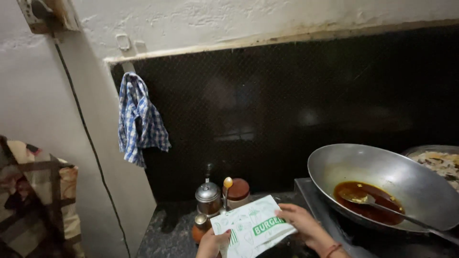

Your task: Stirring a liquid in a wok and then scooping a dry puffed rice mix into it from a large tray using a slotted spoon.

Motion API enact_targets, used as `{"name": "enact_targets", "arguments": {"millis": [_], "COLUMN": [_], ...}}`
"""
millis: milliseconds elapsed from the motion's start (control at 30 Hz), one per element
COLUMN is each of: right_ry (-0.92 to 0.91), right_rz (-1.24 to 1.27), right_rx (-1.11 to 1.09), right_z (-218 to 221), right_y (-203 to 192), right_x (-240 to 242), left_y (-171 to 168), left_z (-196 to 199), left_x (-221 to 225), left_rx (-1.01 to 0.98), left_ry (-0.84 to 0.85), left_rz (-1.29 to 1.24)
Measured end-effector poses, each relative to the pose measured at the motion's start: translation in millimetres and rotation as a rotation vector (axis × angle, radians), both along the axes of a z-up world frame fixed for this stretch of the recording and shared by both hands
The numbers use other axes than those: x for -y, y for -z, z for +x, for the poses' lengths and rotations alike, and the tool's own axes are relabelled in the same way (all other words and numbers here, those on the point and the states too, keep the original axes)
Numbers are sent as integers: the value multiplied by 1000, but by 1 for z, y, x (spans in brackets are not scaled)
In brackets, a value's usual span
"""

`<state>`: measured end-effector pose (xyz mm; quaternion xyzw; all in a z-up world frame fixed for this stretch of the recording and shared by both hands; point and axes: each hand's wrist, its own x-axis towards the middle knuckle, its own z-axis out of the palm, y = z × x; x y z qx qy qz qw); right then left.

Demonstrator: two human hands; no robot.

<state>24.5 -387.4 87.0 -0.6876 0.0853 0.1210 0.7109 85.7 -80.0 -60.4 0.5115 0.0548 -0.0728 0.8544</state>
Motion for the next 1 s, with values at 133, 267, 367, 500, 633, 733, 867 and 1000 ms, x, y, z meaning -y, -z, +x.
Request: {"name": "enact_targets", "arguments": {"millis": [133, 267, 367, 500, 633, 733, 867, 1000], "right_ry": [-23, 31, 67, 74, 155, 175, 180, 93], "right_rz": [-17, -103, -167, -18, -95, -20, -365, -348], "right_rx": [177, 283, 327, 445, 473, 580, 332, 456], "right_z": [38, 27, 33, 83, 118, 176, 226, 225], "right_y": [42, 16, 6, 20, 15, 44, 79, 103], "right_x": [-7, -36, -55, -72, -101, -116, -118, -111], "left_y": [-77, -99, -108, -142, -156, -122, -90, -98], "left_z": [-36, -32, -22, -11, 1, 34, 63, 50], "left_x": [6, -9, -23, -37, -52, -69, -79, -68], "left_rx": [-123, -113, 23, 27, -163, -117, -51, -200], "left_ry": [-30, -244, -321, -429, -546, -612, -437, -308], "left_rz": [8, 222, 261, 397, 686, 525, 227, 31]}}
